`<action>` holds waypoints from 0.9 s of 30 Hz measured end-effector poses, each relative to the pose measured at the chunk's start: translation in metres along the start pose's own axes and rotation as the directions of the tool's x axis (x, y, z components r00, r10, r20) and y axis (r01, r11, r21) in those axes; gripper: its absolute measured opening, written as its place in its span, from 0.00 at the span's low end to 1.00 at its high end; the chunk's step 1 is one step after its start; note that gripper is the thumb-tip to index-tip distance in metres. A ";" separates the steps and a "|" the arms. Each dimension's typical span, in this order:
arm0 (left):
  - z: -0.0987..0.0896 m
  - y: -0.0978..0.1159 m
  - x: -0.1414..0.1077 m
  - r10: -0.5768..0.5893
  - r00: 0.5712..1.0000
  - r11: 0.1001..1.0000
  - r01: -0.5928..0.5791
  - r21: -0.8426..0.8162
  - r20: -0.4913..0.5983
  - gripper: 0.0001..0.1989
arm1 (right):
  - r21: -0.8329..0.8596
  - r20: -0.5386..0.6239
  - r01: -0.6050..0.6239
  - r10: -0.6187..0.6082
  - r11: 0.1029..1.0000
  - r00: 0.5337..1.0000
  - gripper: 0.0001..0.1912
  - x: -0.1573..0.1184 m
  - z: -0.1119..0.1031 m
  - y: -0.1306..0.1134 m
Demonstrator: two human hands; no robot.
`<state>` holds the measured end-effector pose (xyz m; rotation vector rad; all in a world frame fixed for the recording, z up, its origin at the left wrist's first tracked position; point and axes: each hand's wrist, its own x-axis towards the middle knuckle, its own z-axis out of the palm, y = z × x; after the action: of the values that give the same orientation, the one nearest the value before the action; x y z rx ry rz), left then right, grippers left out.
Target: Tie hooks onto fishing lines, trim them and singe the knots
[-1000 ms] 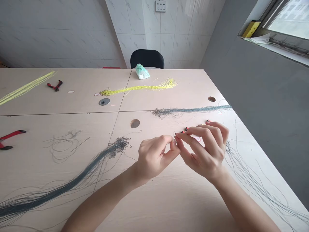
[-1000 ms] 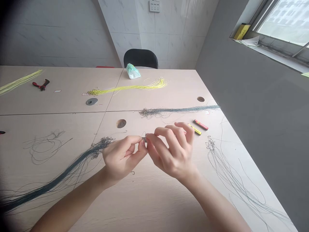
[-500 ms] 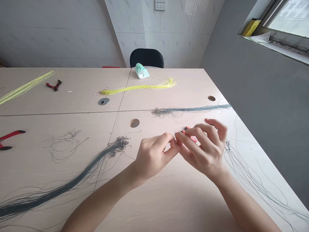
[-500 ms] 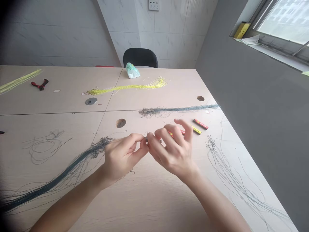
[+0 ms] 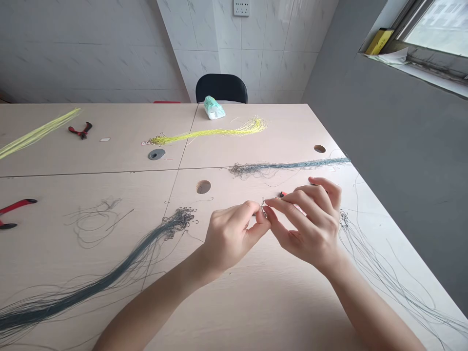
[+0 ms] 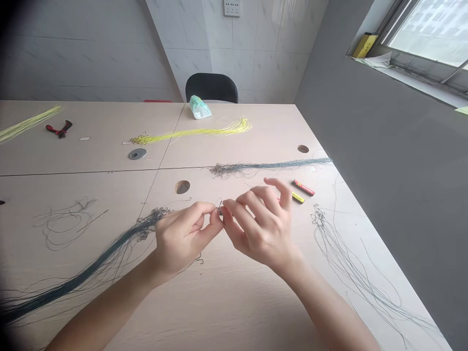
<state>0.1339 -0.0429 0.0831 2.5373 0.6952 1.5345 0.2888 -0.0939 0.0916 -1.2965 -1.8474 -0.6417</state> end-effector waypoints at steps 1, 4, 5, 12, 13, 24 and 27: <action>0.000 0.000 0.000 -0.002 1.000 1.000 0.002 -0.004 0.003 0.12 | 0.020 0.005 -0.007 0.007 1.000 1.000 0.11 0.000 0.000 0.000; 0.000 0.000 0.000 -0.004 1.000 1.000 0.004 -0.007 0.007 0.12 | 0.080 0.017 -0.017 0.016 0.997 1.000 0.12 -0.001 0.001 0.000; 0.000 0.000 -0.001 -0.002 1.000 1.000 0.002 -0.006 0.008 0.12 | 0.093 0.020 -0.019 0.017 0.996 1.000 0.12 -0.001 0.002 0.001; -0.001 0.000 -0.002 -0.014 1.000 1.000 0.014 0.016 0.009 0.11 | 0.206 0.036 -0.165 0.161 0.965 0.986 0.10 0.001 -0.001 0.000; -0.001 0.000 -0.002 -0.014 1.000 1.000 0.014 0.015 0.005 0.11 | 0.253 0.072 -0.220 0.209 0.942 0.975 0.08 0.001 -0.003 -0.001; 0.001 0.000 -0.003 0.002 1.000 1.000 -0.002 0.011 -0.030 0.10 | 0.554 0.563 -0.728 0.463 0.404 0.685 0.09 0.006 -0.003 0.002; 0.001 -0.001 -0.003 0.006 1.000 1.000 -0.006 0.012 -0.029 0.10 | 0.539 0.588 -0.759 0.483 0.364 0.649 0.10 0.005 -0.003 0.004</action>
<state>0.1333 -0.0434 0.0800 2.5330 0.7030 1.5775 0.2925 -0.0914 0.0973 -1.3871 -1.3557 0.7975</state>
